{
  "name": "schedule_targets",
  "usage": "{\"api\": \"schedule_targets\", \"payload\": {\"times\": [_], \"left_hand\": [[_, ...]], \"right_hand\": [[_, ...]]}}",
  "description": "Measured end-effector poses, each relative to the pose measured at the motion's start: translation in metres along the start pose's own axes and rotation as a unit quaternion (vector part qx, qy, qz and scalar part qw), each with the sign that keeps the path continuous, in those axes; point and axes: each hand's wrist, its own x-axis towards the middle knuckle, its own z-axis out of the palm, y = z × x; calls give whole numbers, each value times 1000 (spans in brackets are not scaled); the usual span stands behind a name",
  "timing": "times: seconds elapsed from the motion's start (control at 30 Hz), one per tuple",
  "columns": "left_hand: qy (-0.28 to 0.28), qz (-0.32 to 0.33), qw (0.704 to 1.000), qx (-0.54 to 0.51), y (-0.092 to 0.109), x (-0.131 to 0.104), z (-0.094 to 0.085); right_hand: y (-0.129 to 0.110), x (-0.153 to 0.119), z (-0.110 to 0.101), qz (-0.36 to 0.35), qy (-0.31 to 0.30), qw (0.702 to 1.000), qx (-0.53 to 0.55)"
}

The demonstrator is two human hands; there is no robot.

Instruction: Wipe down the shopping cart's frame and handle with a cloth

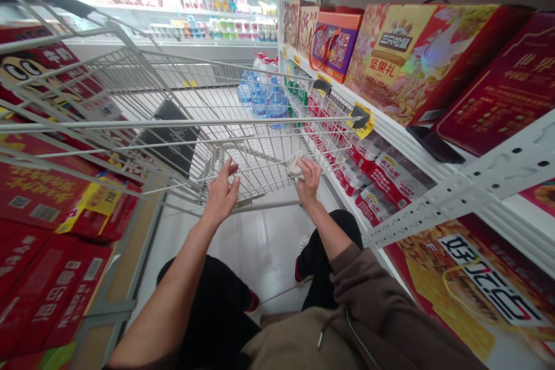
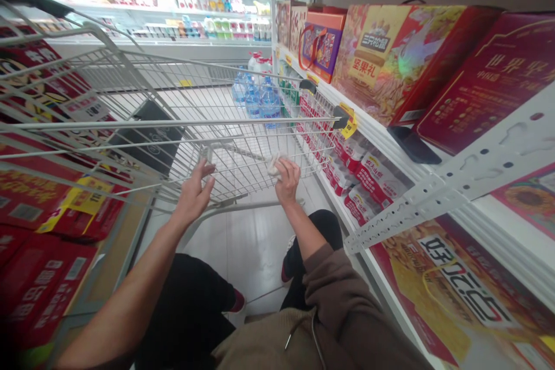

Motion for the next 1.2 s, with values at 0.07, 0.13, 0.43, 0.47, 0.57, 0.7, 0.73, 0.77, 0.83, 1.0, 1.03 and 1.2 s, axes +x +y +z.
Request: {"api": "schedule_targets", "payload": {"times": [0.07, 0.13, 0.43, 0.47, 0.57, 0.7, 0.73, 0.77, 0.83, 1.0, 1.03, 1.2], "left_hand": [[2, -5, 1000, 2, 2, 1, 1], [7, -10, 1000, -1, 3, 1, 5], [41, -5, 998, -37, -3, -1, 26], [43, 1, 998, -35, -1, 0, 25], [86, 26, 996, -11, 11, 1, 18], [211, 23, 977, 35, 27, 1, 5], [237, 13, 971, 37, 28, 1, 2], [255, 3, 966, 35, 29, 0, 0], [268, -10, 963, 29, 27, 0, -2], [270, -17, 962, 39, 21, -3, -2], [279, -23, 959, 39, 20, -3, -2], [278, -24, 960, 28, 16, 1, -2]], "right_hand": [[-6, 23, 5, -6, 28, 1000, 2], [-13, 37, 16, -13, 31, 999, 12], [-20, -21, 19, 3, 0, 1000, 15], [-21, -15, 17, -2, 16, 1000, 12], [-30, 20, 19, -3, 53, 999, -10], [-41, 38, 34, -28, 29, 999, -1], [-42, 30, 37, -33, 22, 999, 3], [-41, 18, 39, -32, 13, 999, 5], [-37, -11, 38, -19, -12, 1000, 9], [-37, -27, 28, 27, -52, 998, 19], [-41, -17, 29, 29, -31, 999, 21], [-63, 30, 48, -11, 6, 1000, 22]]}}
